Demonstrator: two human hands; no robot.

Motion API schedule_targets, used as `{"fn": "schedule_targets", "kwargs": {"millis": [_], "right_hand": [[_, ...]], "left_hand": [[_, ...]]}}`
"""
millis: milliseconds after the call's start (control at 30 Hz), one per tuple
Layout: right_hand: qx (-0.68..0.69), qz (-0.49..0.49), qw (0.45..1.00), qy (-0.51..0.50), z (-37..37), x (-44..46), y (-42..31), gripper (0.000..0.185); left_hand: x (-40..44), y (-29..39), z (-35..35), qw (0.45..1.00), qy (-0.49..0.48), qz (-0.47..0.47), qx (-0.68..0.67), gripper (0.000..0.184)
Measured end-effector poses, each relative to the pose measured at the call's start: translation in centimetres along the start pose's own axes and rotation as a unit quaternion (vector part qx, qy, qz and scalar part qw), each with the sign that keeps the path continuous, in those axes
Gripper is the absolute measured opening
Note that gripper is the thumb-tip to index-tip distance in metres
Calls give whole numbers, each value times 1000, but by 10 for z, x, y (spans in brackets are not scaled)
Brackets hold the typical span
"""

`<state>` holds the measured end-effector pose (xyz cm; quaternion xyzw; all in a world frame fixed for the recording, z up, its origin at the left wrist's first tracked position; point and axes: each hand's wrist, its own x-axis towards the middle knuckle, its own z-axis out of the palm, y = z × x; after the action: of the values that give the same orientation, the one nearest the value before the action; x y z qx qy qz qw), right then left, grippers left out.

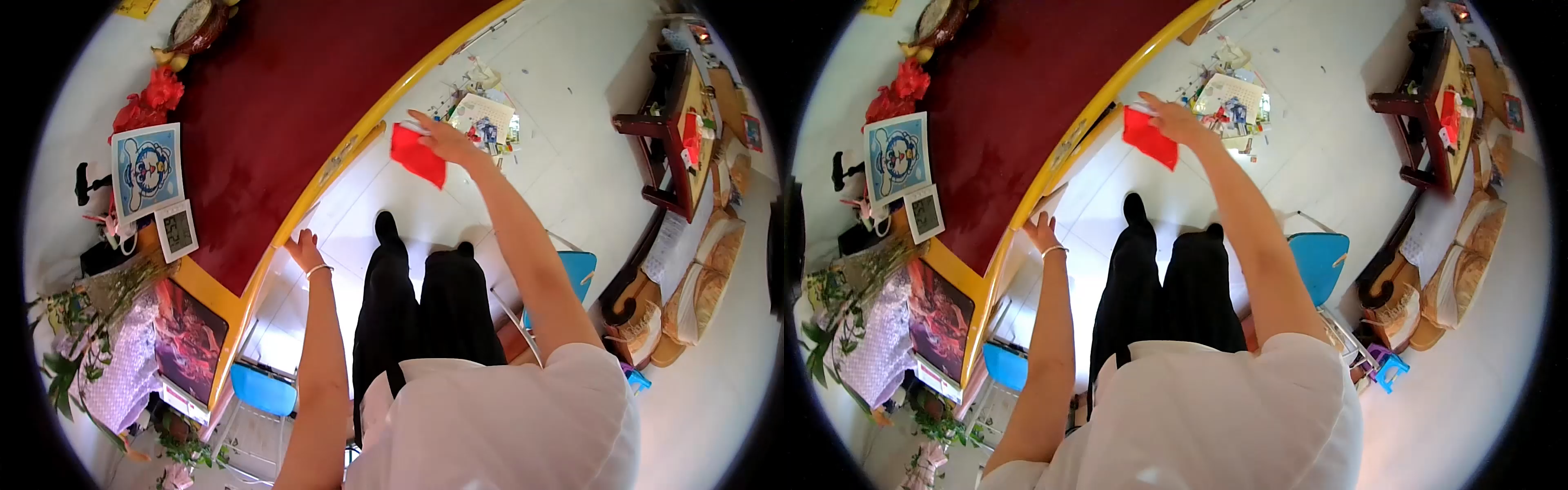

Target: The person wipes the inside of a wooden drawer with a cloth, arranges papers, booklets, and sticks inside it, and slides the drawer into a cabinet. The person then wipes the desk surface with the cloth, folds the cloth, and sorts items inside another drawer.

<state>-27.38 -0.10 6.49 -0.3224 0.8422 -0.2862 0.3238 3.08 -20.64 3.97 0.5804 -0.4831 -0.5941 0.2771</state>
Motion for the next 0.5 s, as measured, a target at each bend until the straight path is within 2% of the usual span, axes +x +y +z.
{"fn": "schedule_targets", "kwargs": {"millis": [33,100,167,200,267,300,367,400,433,467,500], "right_hand": [[11,29,999,-40,1,12,-13,61],[25,8,999,-24,20,37,-12,70],[66,61,995,-48,28,53,-17,73],[0,8,998,-69,41,61,-12,74],[14,-7,996,-93,44,69,-16,75],[97,31,990,-95,48,63,-19,75],[160,13,985,-56,47,53,-27,75],[170,-33,985,-14,66,63,-6,76],[179,-48,983,-13,57,63,-13,76],[117,-63,991,-26,57,67,-11,75],[119,-44,991,-41,49,62,-20,74]], "left_hand": [[2,2,2,1000,-5,-4,-6,54],[3,6,7,999,-21,13,-34,54],[2,6,15,998,6,6,-57,54],[2,6,17,997,35,2,-70,54],[2,7,23,993,69,-5,-96,53],[3,2,21,994,60,16,-89,55],[8,-10,10,994,42,30,-99,51],[14,-16,4,995,37,30,-92,49],[19,-22,0,995,32,30,-87,46],[18,-20,2,996,35,33,-79,45],[16,-16,0,996,41,36,-65,44]]}}
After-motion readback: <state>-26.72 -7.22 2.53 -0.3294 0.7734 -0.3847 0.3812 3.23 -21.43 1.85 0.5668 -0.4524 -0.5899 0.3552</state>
